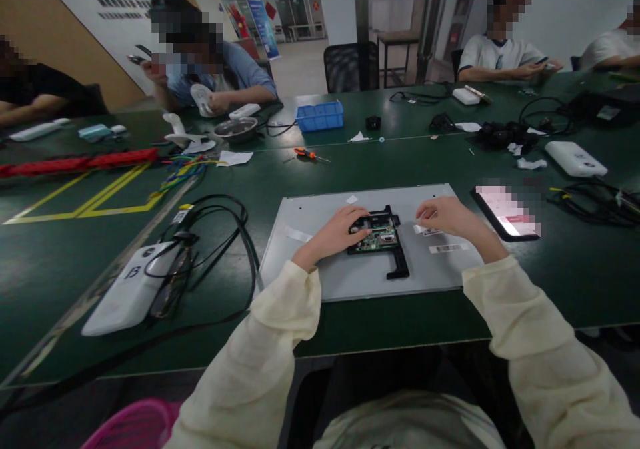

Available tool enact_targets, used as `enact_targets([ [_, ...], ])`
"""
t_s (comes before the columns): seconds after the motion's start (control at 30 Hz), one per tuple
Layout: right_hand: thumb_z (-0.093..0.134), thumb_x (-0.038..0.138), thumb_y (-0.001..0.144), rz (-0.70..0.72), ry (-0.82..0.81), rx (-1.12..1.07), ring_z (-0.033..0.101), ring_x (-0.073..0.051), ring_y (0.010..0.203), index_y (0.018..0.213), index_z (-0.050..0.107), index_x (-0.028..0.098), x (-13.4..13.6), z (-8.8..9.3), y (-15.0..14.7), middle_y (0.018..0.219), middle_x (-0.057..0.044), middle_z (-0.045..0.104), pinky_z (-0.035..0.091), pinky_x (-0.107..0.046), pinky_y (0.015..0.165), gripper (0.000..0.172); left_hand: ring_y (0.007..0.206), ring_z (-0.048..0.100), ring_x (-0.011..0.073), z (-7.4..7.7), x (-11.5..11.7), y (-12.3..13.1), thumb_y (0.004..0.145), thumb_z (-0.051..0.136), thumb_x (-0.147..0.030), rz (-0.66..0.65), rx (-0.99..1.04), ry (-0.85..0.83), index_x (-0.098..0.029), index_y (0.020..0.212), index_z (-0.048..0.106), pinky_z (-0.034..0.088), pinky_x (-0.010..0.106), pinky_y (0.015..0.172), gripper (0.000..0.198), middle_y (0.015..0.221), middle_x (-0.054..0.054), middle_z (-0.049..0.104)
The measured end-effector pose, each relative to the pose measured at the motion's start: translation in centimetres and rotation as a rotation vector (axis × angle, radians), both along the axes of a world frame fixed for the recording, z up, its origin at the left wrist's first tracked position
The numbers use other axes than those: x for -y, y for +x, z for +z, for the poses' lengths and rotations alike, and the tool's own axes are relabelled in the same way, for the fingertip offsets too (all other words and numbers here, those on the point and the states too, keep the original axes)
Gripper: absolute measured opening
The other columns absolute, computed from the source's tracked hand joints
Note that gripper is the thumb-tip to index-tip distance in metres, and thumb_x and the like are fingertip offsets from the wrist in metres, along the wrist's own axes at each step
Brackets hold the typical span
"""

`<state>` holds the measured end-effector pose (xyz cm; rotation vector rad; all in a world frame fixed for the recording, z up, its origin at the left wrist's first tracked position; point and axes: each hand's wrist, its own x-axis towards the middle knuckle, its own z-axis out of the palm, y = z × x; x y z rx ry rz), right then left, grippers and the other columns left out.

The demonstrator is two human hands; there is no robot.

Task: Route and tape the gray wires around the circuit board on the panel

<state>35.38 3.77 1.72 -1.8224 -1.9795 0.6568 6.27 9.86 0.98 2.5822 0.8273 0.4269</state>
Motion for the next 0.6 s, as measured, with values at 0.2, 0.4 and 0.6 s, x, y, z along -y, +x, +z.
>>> enact_targets([
  [0.2, 0.062, 0.021, 0.080, -0.003, 0.015, 0.007, 0.069, -0.020, 0.077, 0.087, 0.071, 0.021, -0.1, -0.1, 0.0, 0.082, -0.005, 0.073, 0.054, -0.033, 0.073, 0.012, 0.130, 0.042, 0.0222, 0.1, 0.0, 0.0, 0.093, 0.047, -0.044, 0.004, -0.012, -0.007, -0.022, 0.128, 0.052, 0.032, 0.039, 0.112, 0.041, 0.135, 0.008, 0.051],
  [0.4, 0.062, 0.015, 0.077, -0.038, 0.002, 0.001, 0.069, -0.020, 0.080, 0.087, 0.071, 0.020, 0.3, 0.4, 0.1, 0.083, -0.006, 0.073, 0.055, -0.033, 0.076, 0.014, 0.130, 0.042, 0.0224, -0.1, -0.1, 0.0, 0.093, 0.047, -0.045, 0.010, -0.012, -0.008, -0.022, 0.128, 0.052, 0.032, 0.039, 0.112, 0.042, 0.136, 0.009, 0.051],
  [0.6, 0.065, 0.015, 0.074, -0.073, -0.093, -0.089, 0.069, -0.020, 0.078, 0.088, 0.072, 0.018, 0.2, 0.9, 0.4, 0.086, -0.006, 0.074, 0.055, -0.033, 0.076, 0.016, 0.130, 0.043, 0.0236, -0.2, -0.2, 0.0, 0.093, 0.047, -0.046, -0.003, 0.001, 0.000, -0.022, 0.127, 0.053, 0.032, 0.041, 0.112, 0.042, 0.135, 0.009, 0.052],
])
